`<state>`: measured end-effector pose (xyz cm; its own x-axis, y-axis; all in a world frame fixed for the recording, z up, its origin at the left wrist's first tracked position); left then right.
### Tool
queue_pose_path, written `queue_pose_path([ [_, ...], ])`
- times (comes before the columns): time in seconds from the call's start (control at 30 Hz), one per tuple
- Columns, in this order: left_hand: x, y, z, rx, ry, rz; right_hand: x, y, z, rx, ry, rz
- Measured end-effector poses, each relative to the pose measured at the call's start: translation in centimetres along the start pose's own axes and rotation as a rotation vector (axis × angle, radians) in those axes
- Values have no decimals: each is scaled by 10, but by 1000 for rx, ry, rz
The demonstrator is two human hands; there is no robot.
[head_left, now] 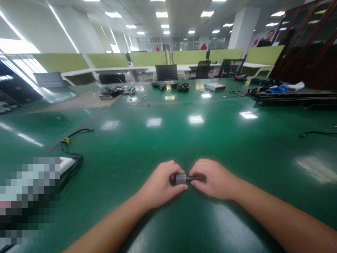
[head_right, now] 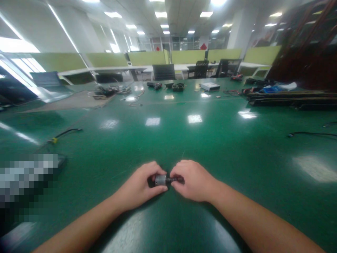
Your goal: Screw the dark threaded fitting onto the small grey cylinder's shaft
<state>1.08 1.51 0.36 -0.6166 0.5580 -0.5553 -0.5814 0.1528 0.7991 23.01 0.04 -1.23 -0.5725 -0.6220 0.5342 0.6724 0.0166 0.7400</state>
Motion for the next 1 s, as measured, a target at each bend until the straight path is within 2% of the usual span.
queue_pose_path([
  [1.0,0,0,0,3,3,-16,-4,14,-3,43,-61,-24],
])
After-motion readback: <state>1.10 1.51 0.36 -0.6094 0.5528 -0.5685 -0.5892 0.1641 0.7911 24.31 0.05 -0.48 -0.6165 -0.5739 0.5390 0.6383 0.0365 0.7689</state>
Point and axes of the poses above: each hand's wrist, its own z-axis towards the middle knuckle, its own y-axis out of the back of the hand, x = y × z, the point moved 1 cm from there along z, towards the middle knuckle, and after that the axes turned 9 degrees about -x, right-handed, at the moved point
